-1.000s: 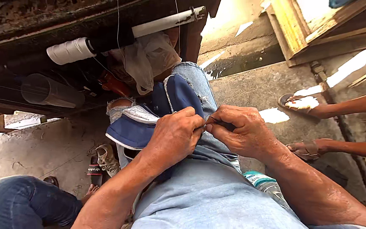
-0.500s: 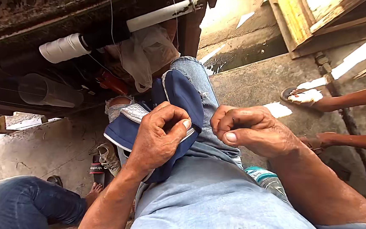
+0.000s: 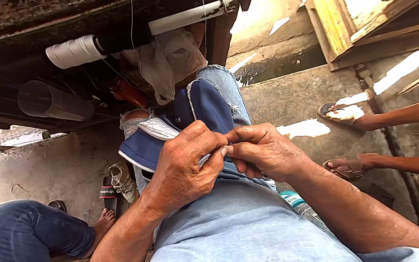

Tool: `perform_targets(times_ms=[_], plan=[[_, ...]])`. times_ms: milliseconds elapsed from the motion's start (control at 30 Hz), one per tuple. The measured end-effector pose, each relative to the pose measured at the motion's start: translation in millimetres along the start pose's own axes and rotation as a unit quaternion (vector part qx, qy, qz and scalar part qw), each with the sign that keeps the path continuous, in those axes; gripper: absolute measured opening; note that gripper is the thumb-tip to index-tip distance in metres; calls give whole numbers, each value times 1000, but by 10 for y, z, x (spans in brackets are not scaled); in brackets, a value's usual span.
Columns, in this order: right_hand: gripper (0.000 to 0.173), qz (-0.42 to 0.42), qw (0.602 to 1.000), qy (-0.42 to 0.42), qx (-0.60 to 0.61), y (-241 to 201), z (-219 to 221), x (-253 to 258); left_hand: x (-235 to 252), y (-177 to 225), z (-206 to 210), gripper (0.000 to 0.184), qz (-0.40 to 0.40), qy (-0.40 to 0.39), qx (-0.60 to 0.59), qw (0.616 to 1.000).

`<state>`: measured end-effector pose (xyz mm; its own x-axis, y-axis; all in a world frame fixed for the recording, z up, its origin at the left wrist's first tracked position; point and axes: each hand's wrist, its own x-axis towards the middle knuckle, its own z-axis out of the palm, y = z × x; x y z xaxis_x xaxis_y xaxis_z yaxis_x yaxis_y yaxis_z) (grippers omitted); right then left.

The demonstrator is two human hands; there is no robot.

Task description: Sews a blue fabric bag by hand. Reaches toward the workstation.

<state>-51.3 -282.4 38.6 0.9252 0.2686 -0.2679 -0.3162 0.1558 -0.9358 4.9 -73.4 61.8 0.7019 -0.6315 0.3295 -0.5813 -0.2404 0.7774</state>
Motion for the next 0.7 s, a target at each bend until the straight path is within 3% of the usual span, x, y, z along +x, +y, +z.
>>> perform_targets(times_ms=[133,267,433,567,700], plan=[[9,-85,992,-5,-94,-11,-77,5,-256,-24,-300,17,-47,7,41,998],[5,-164,973,18,-160,-75,-197,4,-938,-229,-703,27,-143,34,94,985],[5,-181,972,17,-147,-39,-260,66,-1713,-426,-907,25,-261,34,112,958],[6,-175,975,29,-135,42,-268,118,-2019,-583,-1034,38,-345,29,311,885],[5,-172,983,31,-57,81,-276,120,-2243,-870,-1271,34,-483,41,386,785]])
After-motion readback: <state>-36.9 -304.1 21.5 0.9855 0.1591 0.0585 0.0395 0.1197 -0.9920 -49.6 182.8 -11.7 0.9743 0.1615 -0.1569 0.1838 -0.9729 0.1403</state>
